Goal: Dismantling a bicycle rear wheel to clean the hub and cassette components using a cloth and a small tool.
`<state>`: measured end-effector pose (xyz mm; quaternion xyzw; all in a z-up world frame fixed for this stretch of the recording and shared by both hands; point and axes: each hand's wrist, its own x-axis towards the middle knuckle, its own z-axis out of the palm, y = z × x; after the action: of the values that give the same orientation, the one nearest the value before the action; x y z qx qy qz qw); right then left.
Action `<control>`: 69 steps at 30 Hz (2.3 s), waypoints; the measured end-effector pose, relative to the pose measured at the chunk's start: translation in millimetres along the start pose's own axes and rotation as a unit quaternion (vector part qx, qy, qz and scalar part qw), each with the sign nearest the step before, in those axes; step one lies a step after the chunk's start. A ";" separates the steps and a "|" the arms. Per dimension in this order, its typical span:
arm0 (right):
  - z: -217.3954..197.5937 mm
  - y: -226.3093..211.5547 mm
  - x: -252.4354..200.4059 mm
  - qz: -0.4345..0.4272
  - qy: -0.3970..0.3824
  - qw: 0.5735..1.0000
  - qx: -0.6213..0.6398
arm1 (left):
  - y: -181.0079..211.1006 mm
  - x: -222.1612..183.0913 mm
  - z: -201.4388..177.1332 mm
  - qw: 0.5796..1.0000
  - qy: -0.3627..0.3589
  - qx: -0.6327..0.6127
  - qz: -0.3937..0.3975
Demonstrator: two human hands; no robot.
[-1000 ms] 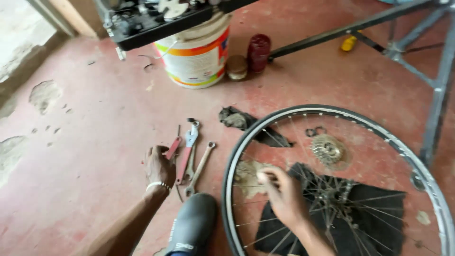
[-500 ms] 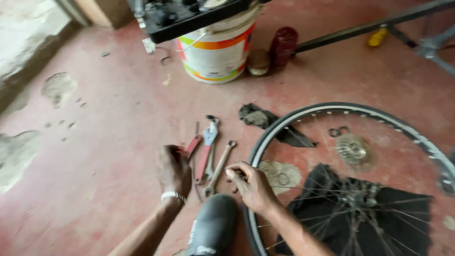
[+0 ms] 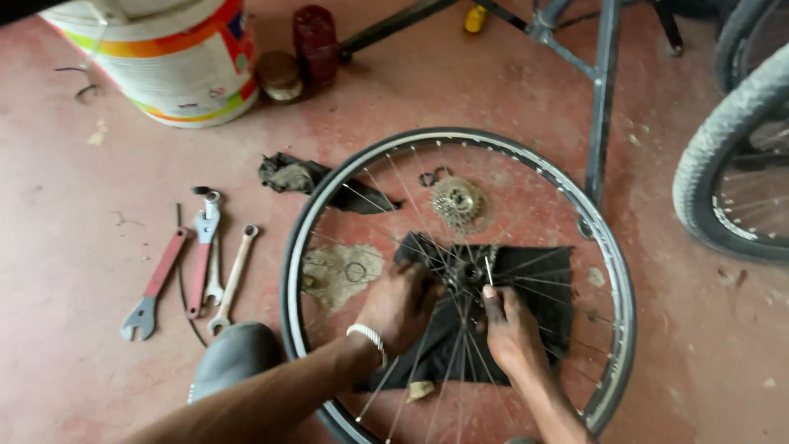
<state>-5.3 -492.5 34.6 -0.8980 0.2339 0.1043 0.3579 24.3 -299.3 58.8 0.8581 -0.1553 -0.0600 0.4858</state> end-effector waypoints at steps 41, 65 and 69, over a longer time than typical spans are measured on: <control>38.2 -18.4 -11.8 -0.076 0.077 0.994 -0.014 | -7.8 65.0 54.4 0.927 -0.168 0.092 -0.323; 25.5 17.8 -41.6 -0.135 0.094 0.974 0.154 | 21.1 17.4 57.1 0.988 0.011 0.148 -0.032; 15.0 32.2 -62.1 -0.080 0.088 0.983 0.141 | 18.1 5.8 72.0 0.994 -0.003 0.108 0.010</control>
<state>-75.4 -481.1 26.7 -0.8600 0.2042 -0.0386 0.4661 7.7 -368.5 37.0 0.9039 -0.1706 -0.0405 0.3901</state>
